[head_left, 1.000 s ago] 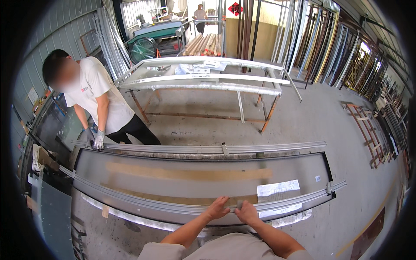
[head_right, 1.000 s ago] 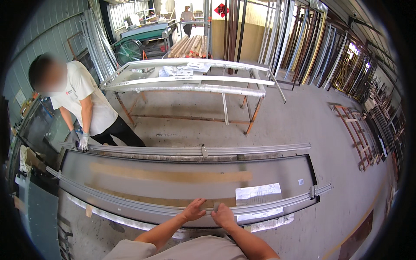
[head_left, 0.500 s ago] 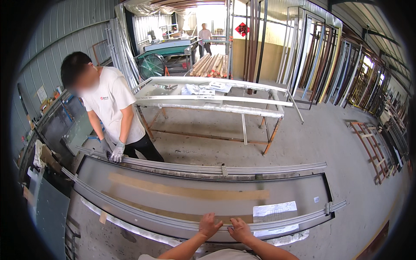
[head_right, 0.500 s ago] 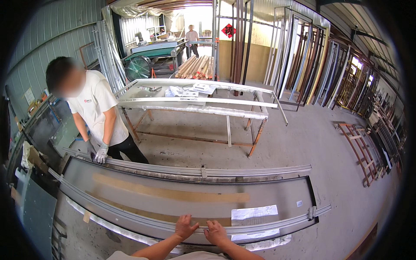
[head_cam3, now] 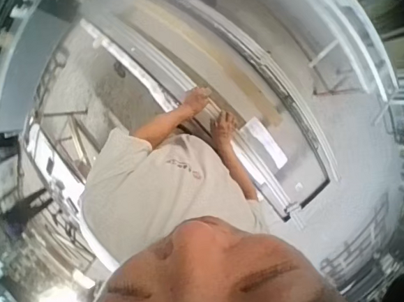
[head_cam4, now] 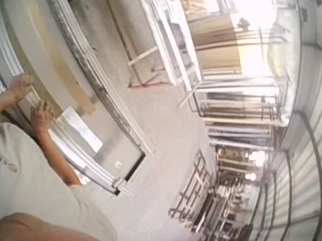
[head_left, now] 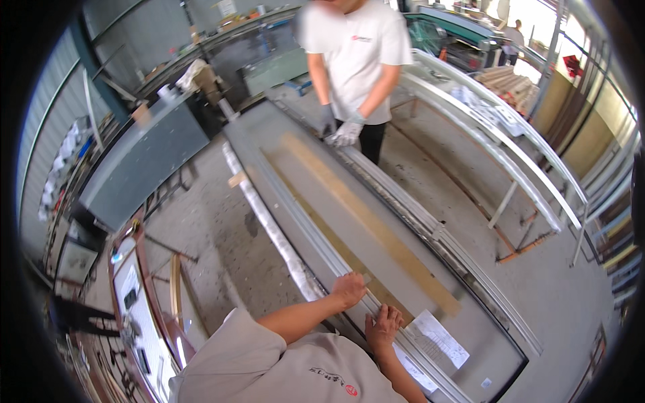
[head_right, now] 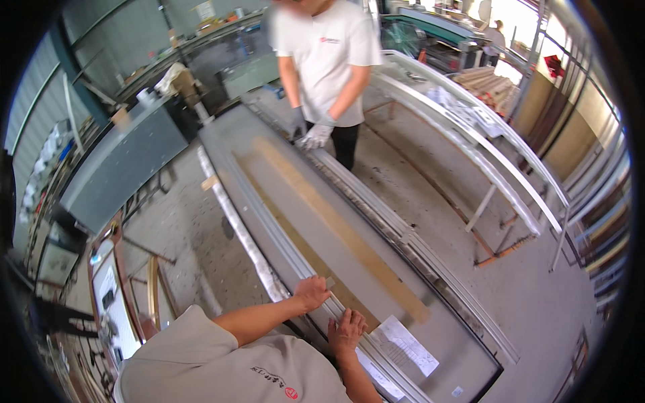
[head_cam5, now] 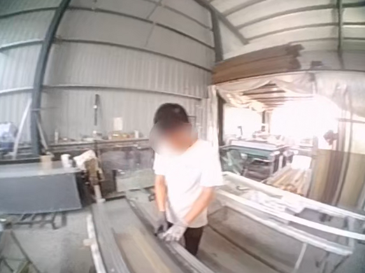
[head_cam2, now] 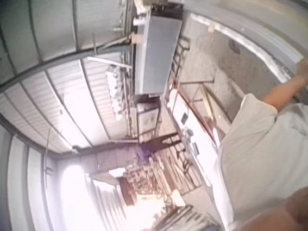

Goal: The person works with a second person to assemble a large metal and glass frame by sliding metal rails onto the edges of the glass and securing them at the corners.

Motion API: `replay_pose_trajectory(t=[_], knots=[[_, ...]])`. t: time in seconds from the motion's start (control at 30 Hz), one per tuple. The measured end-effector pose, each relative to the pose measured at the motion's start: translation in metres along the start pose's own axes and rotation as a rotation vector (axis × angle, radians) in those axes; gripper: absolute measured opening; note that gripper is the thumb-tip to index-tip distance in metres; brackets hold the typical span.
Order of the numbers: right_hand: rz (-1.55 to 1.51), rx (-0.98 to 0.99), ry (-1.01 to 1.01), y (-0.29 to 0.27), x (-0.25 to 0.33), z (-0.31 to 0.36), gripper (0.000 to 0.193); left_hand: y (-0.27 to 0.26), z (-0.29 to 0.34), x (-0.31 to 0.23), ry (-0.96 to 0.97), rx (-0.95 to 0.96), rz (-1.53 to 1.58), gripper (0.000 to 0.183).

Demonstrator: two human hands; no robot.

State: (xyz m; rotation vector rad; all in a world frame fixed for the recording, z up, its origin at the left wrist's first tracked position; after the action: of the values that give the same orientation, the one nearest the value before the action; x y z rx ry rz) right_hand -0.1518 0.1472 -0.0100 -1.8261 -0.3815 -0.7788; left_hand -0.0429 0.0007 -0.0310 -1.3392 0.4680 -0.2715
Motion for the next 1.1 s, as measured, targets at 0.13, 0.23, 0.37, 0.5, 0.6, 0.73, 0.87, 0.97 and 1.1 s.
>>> replay_pose_trajectory(t=[0.13, 0.23, 0.37, 0.5, 0.6, 0.73, 0.87, 0.97, 1.1], knots=[[-0.011, 0.058, -0.012, 0.002, 0.011, 0.007, 0.051, -0.015, 0.009, 0.028, -0.045, 0.049, -0.013, 0.029], [0.001, 0.069, -0.012, 0.001, 0.008, 0.007, 0.052, -0.013, 0.010, 0.027, 0.119, -0.036, -0.098, 0.020], [0.067, 0.034, 0.002, 0.000, 0.009, 0.001, 0.051, -0.014, 0.000, 0.020, 0.204, -0.083, -0.048, 0.011], [0.129, 0.041, 0.024, 0.006, 0.010, 0.004, 0.053, -0.011, -0.003, 0.043, 0.310, -0.183, -0.058, 0.010], [0.178, 0.063, 0.099, 0.006, 0.016, 0.008, 0.052, -0.019, -0.020, 0.071, 0.354, -0.259, -0.061, 0.011], [0.199, 0.087, 0.189, 0.007, 0.024, 0.003, 0.050, -0.022, -0.055, 0.152, 0.404, -0.309, -0.093, 0.009], [0.281, 0.095, 0.241, 0.006, 0.026, -0.004, 0.050, -0.040, -0.100, 0.248, 0.105, -0.309, -0.151, 0.012], [0.299, 0.100, 0.301, 0.008, 0.032, -0.002, 0.050, -0.069, -0.122, 0.286, 0.127, -0.162, -0.098, 0.022], [0.310, 0.082, 0.299, 0.011, 0.030, 0.000, 0.051, -0.056, -0.130, 0.295, 0.160, -0.119, -0.155, 0.027]])
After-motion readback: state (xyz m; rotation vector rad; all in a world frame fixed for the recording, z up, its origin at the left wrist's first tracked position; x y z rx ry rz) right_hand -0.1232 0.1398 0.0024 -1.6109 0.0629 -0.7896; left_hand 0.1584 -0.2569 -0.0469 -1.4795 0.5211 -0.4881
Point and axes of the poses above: each hand's wrist, its own z-axis away from the middle knuckle, its own y-axis out of the palm, x = y × z, the point moved 6 cm from there along -z, towards the middle knuckle, and after that the axes turned 12 degrees about -z, right-handed, at the moved point
